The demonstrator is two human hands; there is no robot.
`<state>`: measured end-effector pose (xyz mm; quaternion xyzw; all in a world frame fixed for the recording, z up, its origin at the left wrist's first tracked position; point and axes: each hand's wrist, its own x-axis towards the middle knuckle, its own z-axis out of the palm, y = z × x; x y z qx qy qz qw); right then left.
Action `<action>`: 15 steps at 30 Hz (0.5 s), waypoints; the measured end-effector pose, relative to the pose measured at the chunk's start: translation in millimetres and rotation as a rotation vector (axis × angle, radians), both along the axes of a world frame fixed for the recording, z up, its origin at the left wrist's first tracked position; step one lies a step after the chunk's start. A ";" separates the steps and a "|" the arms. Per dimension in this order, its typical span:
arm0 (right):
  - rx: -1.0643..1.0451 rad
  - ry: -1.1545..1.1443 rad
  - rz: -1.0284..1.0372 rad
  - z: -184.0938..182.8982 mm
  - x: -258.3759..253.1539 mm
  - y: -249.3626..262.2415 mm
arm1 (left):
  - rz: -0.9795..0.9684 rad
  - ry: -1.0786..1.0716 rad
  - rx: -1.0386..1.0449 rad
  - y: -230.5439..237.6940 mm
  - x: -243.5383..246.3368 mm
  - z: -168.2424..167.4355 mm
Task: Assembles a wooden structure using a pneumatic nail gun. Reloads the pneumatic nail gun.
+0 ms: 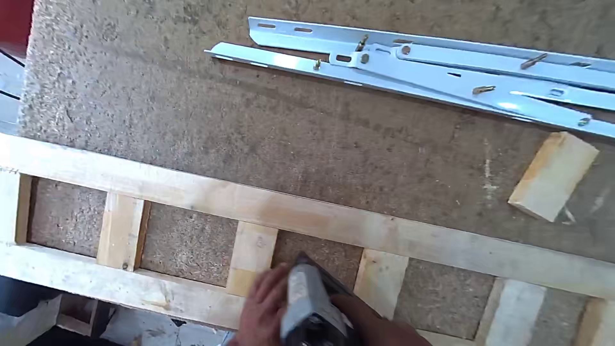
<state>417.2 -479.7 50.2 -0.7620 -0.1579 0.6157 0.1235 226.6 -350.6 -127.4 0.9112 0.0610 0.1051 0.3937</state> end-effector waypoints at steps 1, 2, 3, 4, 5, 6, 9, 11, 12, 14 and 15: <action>-0.035 0.015 0.010 -2.5 -3.7 24.8 | 0.040 0.009 0.051 29.9 -7.4 4.2; -0.053 0.025 0.017 -7.0 -5.5 47.3 | 0.099 0.046 0.121 61.0 -12.9 7.7; -0.060 0.034 0.029 -13.3 -6.2 66.6 | 0.164 0.098 0.180 91.2 -17.3 12.5; -0.058 0.034 0.043 -20.4 -6.3 82.7 | 0.216 0.154 0.234 118.1 -24.3 14.4; -0.056 0.029 0.060 -27.6 -5.9 96.0 | 0.255 0.208 0.293 140.0 -32.5 12.8; -0.055 0.024 0.076 -34.2 -5.1 106.5 | 0.281 0.255 0.358 156.3 -40.8 7.8; -0.084 0.034 0.104 -46.0 -6.7 120.3 | 0.321 0.305 0.511 175.0 -54.6 -13.0; -0.102 0.042 0.107 -47.0 -8.8 121.5 | 0.315 0.307 0.545 174.9 -53.9 -16.8; -0.114 0.051 0.106 -46.6 -8.8 121.8 | 0.314 0.310 0.549 174.5 -54.3 -17.0; -0.150 0.063 0.108 -46.6 -7.3 123.5 | 0.313 0.320 0.558 175.0 -53.7 -18.1; -0.177 0.071 0.105 -46.0 -6.9 124.9 | 0.310 0.328 0.560 175.1 -53.6 -18.0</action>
